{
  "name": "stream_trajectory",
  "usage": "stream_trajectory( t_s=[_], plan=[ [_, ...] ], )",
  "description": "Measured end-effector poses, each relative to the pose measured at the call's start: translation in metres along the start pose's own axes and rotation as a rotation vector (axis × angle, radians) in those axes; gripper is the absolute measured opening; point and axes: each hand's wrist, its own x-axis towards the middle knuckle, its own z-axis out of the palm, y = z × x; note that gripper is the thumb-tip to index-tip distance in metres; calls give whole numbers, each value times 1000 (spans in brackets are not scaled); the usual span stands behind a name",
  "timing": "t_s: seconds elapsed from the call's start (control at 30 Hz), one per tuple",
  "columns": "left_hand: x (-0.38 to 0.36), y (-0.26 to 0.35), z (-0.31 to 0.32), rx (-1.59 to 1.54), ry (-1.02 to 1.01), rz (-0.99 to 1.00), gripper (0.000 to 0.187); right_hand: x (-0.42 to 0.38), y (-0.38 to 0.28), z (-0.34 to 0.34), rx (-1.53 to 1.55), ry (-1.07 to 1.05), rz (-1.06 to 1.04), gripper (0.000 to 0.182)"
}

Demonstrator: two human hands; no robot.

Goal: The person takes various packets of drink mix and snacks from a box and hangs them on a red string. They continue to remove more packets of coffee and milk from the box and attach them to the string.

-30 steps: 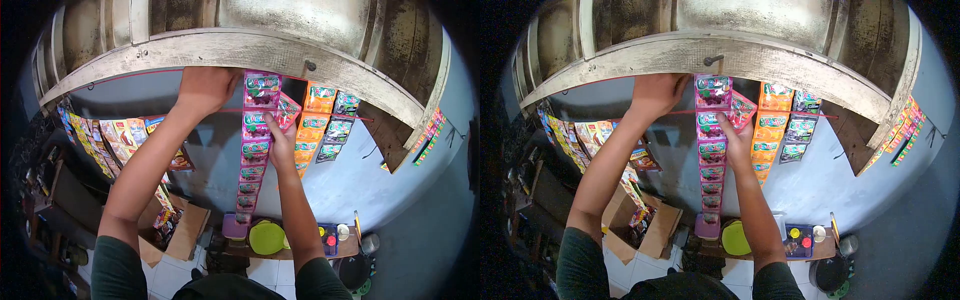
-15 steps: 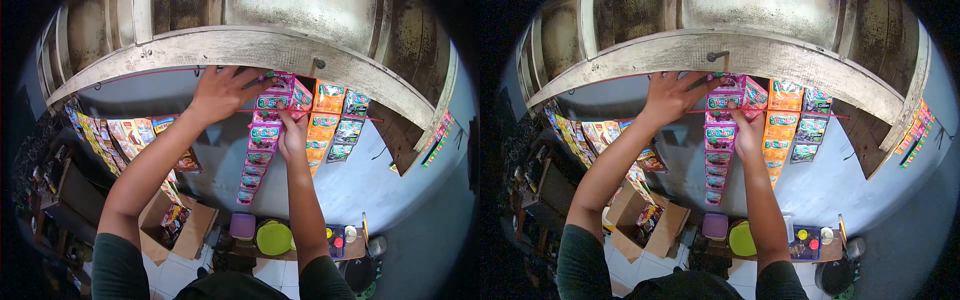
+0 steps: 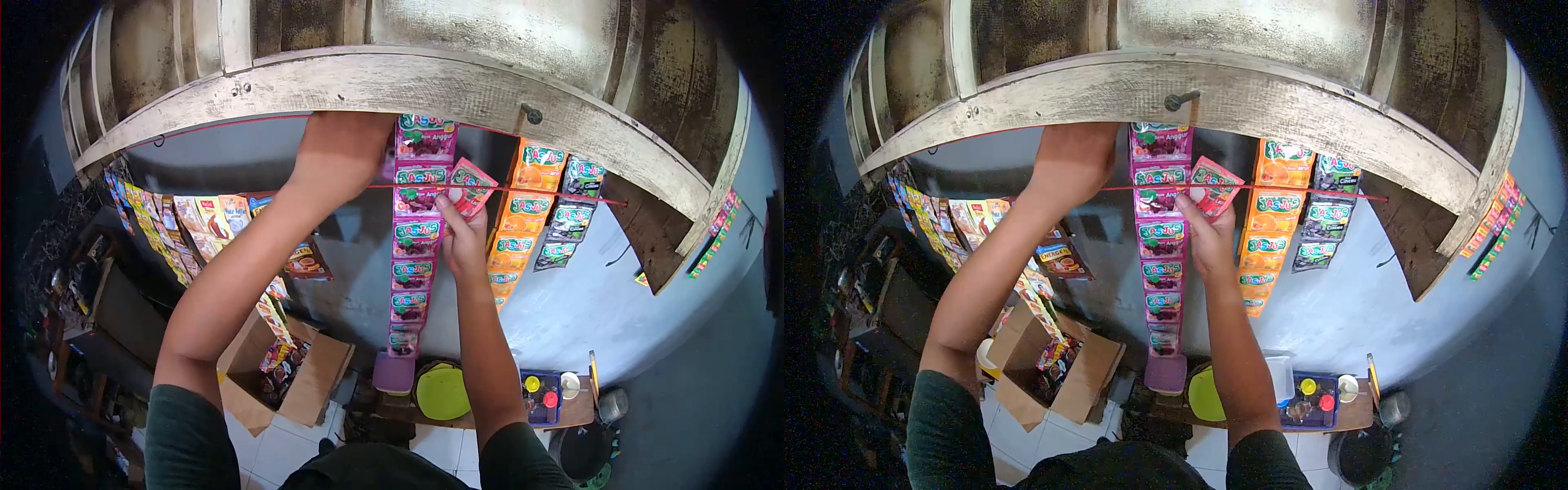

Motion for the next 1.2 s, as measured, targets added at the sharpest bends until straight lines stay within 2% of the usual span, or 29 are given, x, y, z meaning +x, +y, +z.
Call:
stream_trajectory(
  t_s=[0.03, 0.07, 0.13, 0.17, 0.27, 0.33, 0.5, 0.57, 0.67, 0.8, 0.87, 0.93, 1.0, 1.07, 1.2],
  plan=[
    [-6, 5, -6, 27, -97, -47, 39, 2, 0, 1, 21, 7, -7, 28],
    [-9, 8, -7, 27, -98, -46, 39, 3, 0, 2, 44, 14, -14, 27],
    [-13, 13, -9, 15, 119, 276, 44, 7, 0, 0, 20, -3, -51, 27],
    [-14, 16, -7, 23, 156, 314, 42, 9, 0, 1, 45, -5, -51, 27],
    [-13, 8, 8, 29, 168, 307, 45, 10, -2, 6, 91, -10, -47, 27],
    [-16, -1, 13, 26, 148, 274, 44, 9, -3, 7, 190, 76, -21, 28],
    [-11, -9, 10, -80, 167, 235, 40, -6, 1, 1, 91, 12, 29, 29],
    [-7, -15, 13, -150, 26, 9, 35, -15, 2, 8, 24, 60, 42, 29],
    [-1, -14, 16, -273, 97, -51, 30, -22, 0, 18, -58, 160, 53, 30],
    [-5, -8, 7, -96, 150, 44, 36, -16, -11, 29, 88, 202, -23, 28],
    [-7, -6, 1, -110, 138, 224, 48, -10, -15, 30, 34, 161, -47, 25],
    [-8, -5, 7, -146, 113, 241, 50, -7, -14, 28, -12, 174, -87, 23],
    [-10, -8, 15, -176, 92, 254, 52, -7, -20, 32, 68, 160, -92, 23],
    [-11, -12, 19, -205, 117, 248, 47, -7, -14, 27, 86, 178, -89, 22],
    [-3, -21, 15, -252, 167, 210, 47, -37, -12, 32, -58, 351, -85, 22]
  ],
)
